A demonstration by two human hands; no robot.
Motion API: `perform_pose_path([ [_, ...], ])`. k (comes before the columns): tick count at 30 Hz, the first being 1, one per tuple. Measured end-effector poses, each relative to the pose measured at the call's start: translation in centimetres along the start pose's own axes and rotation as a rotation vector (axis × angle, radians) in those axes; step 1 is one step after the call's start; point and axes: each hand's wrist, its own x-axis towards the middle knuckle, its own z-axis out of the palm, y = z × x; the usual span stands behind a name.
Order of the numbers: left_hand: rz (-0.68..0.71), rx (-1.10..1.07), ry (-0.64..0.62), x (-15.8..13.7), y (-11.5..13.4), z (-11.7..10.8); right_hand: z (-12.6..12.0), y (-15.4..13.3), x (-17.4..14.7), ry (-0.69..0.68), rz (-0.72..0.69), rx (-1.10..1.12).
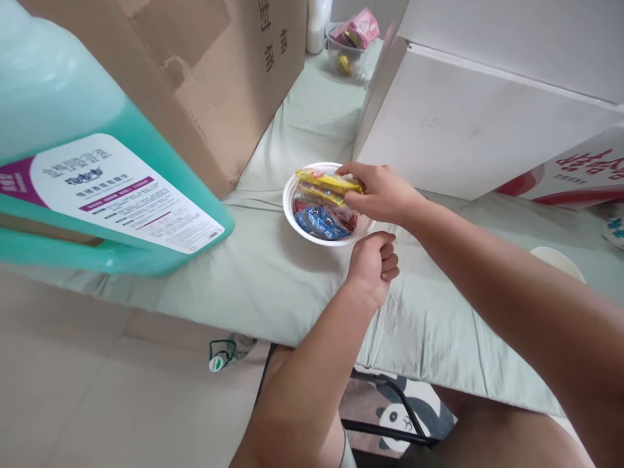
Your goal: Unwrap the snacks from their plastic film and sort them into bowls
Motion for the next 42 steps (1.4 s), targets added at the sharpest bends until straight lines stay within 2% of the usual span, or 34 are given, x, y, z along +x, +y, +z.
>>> perform_pose_path([
  [2,0.039,0.125,-0.039,-0.3,-0.8,0.0,-0.6,0.6,-1.0,0.126,-0.01,0.078],
  [4,0.156,0.311,-0.07,-0.8,-1.6,-0.1,-1.2,1.5,-3.1,0.252,0.01,0.197],
  [6,0.416,0.522,-0.075,-1.5,-2.0,-0.4,-1.3,2.9,-6.2,0.39,0.089,0.308],
  [8,0.78,0.688,-0.044,-2.3,-1.4,-1.0,-0.5,4.6,-10.0,0.523,0.21,0.369],
  [10,1.124,0.75,0.075,-2.8,0.2,-2.0,1.2,6.4,-13.5,0.596,0.35,0.423],
  [11,1.256,0.737,0.192,-2.9,1.3,-2.6,2.2,7.1,-15.0,0.592,0.428,0.446],
  [12,1.361,0.701,0.336,-2.7,2.5,-3.2,3.1,7.7,-16.2,0.562,0.492,0.459],
  [13,1.392,0.679,0.472,-2.4,3.7,-3.9,3.9,8.1,-17.1,0.518,0.518,0.465],
  [14,1.368,0.638,0.6,-1.9,4.7,-4.6,4.6,8.3,-17.7,0.48,0.505,0.463],
  [15,1.286,0.596,0.677,-1.3,5.6,-5.2,5.0,8.2,-18.2,0.46,0.467,0.442],
  [16,1.155,0.559,0.695,-0.6,6.3,-5.8,5.2,7.9,-18.5,0.466,0.413,0.408],
  [18,0.914,0.523,0.594,0.5,7.0,-6.7,5.4,6.8,-19.1,0.539,0.307,0.328],
  [19,0.851,0.518,0.529,1.0,7.0,-7.0,5.5,6.0,-19.4,0.583,0.265,0.297],
  [21,0.836,0.515,0.427,1.4,7.0,-7.4,6.0,4.4,-20.0,0.628,0.184,0.285],
  [25,0.825,0.529,0.261,1.2,6.6,-7.1,8.8,2.3,-21.3,0.593,0.055,0.338],
  [29,0.824,0.589,0.08,0.8,5.9,-6.0,11.1,1.9,-21.7,0.614,0.054,0.34],
  [33,0.748,0.615,0.036,1.3,5.1,-5.7,11.3,2.0,-21.6,0.585,0.08,0.327],
  [35,0.769,0.642,0.04,1.8,5.0,-5.9,11.1,2.0,-21.5,0.552,0.093,0.322],
  [36,0.823,0.663,0.037,2.0,5.0,-6.0,11.0,2.0,-21.5,0.547,0.099,0.32],
  [40,1.204,0.811,0.073,1.9,5.3,-6.2,10.9,1.9,-21.4,0.55,0.113,0.332],
  [42,1.318,0.911,0.121,1.1,5.5,-6.0,10.9,1.9,-21.4,0.551,0.116,0.348],
])
